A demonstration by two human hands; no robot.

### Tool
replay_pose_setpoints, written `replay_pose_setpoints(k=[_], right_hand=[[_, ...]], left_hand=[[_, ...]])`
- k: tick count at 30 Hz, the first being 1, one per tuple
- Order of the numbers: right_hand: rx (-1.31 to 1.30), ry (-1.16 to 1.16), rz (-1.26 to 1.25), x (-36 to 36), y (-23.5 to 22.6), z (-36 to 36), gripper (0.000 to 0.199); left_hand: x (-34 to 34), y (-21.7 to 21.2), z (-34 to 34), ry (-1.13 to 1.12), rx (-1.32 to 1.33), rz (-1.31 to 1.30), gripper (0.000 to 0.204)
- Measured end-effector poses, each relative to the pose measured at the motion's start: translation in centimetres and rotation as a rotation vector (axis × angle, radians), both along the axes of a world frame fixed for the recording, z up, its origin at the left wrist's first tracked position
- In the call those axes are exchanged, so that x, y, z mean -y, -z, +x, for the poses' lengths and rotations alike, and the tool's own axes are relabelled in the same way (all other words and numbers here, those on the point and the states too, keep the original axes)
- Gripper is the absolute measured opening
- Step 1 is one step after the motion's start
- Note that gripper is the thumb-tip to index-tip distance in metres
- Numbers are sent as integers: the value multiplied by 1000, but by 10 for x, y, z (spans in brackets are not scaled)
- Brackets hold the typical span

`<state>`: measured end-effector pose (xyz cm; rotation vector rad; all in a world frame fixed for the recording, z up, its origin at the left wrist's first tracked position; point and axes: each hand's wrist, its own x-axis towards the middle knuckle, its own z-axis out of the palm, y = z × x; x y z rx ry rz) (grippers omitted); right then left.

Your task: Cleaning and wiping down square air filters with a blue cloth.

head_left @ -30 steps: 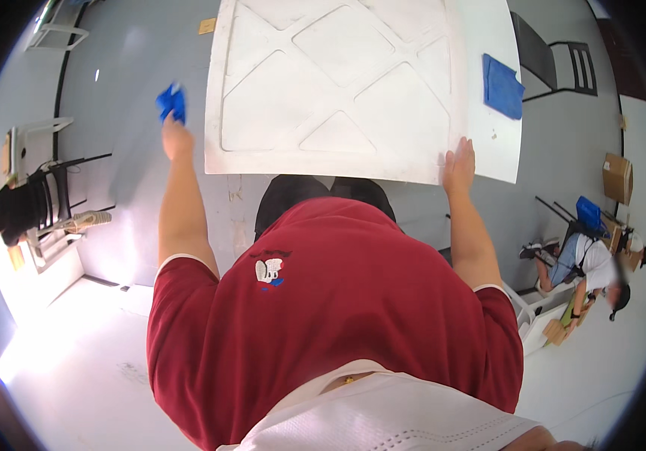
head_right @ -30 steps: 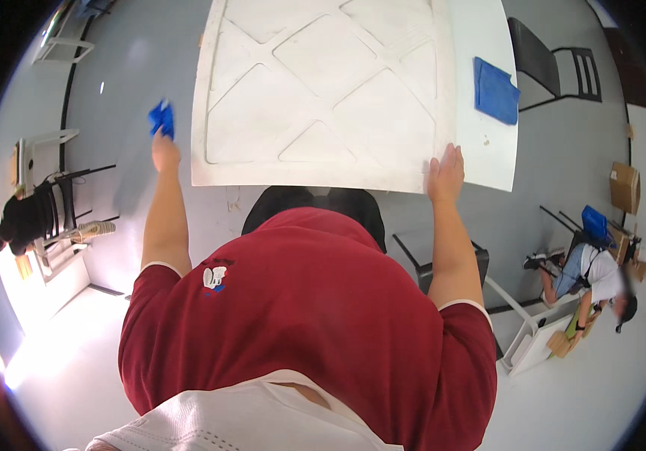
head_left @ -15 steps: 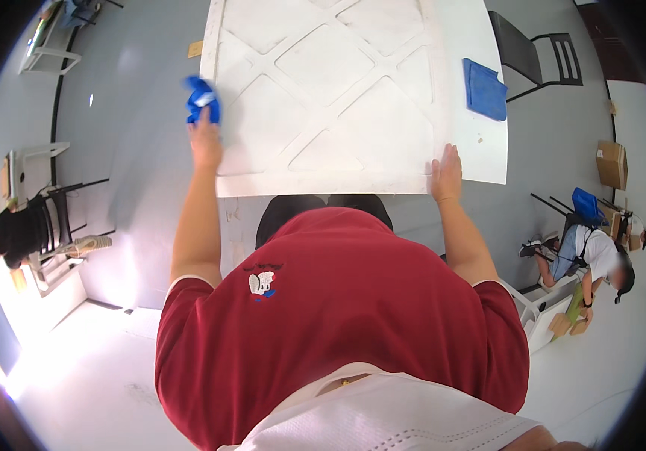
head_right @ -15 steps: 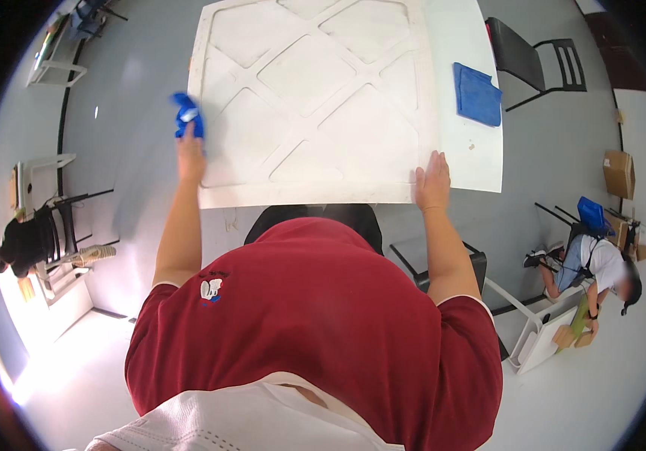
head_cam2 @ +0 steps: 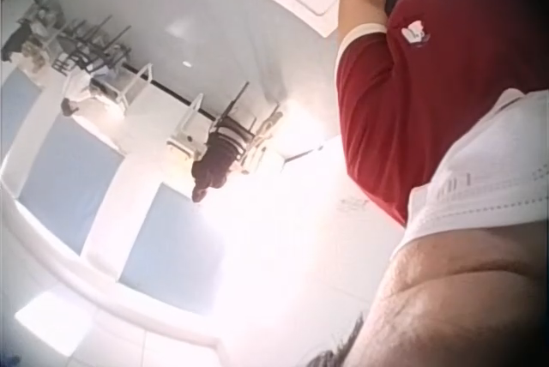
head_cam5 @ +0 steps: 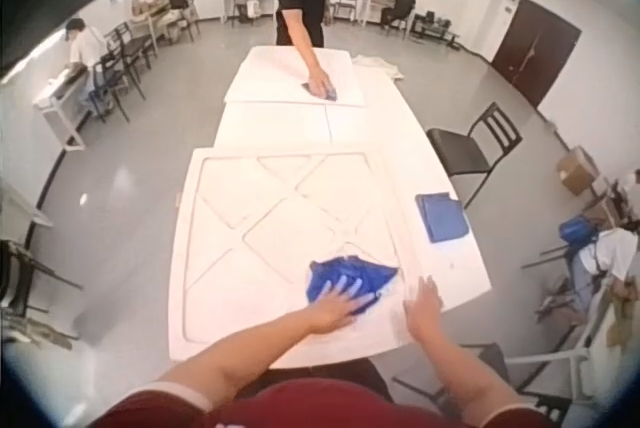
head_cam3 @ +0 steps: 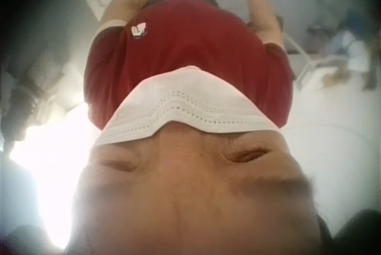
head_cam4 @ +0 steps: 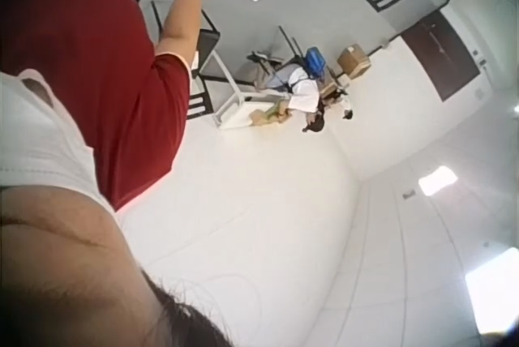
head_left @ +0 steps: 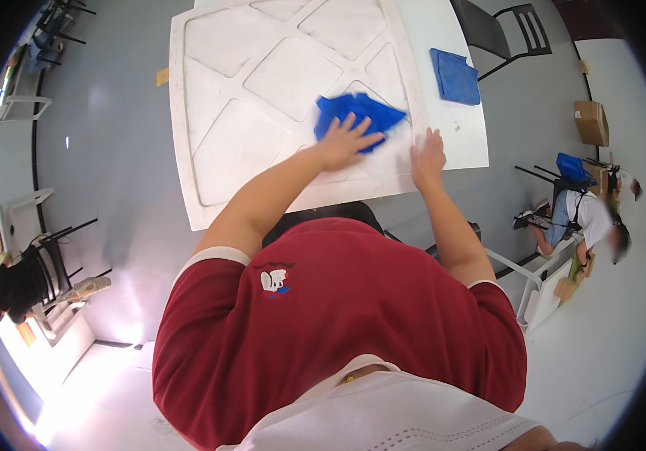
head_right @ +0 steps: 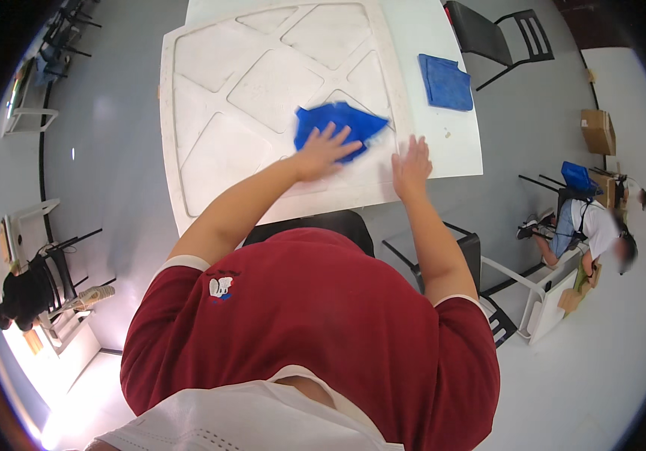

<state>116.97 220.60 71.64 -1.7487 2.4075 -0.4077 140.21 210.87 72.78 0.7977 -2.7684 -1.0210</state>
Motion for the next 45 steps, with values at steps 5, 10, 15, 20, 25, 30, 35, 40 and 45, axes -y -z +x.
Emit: replay_pose_setpoints(k=[5, 10, 15, 20, 25, 30, 35, 40, 45], right_hand=[[136, -351, -249, 35, -21, 69, 62], [-11, -382, 90, 40, -20, 149, 56], [-223, -404, 98, 39, 1, 143, 47], [-310, -358, 173, 38, -5, 82, 42], [-333, -83, -198, -6, -19, 61, 41], [-454, -49, 79, -24, -1, 65, 43], [-235, 220, -3, 0, 9, 31, 48], [-57, 329, 205, 16, 4, 11, 62], [17, 333, 282, 29, 1, -2, 78]], left_hand=[[-4, -7, 58, -766, -636, 201, 30], [-4, -3, 210, -1250, -628, 349, 23], [-67, 22, 310, -1520, -448, 91, 26], [-114, 35, 333, -1726, -436, 347, 30], [-118, 41, 336, -1712, -403, 501, 35], [-80, 46, 344, -1543, -425, 540, 44], [-10, 48, 334, -1461, -356, 415, 44], [36, 60, 320, -1484, -283, 395, 43], [41, 72, 318, -1415, -77, 297, 42]])
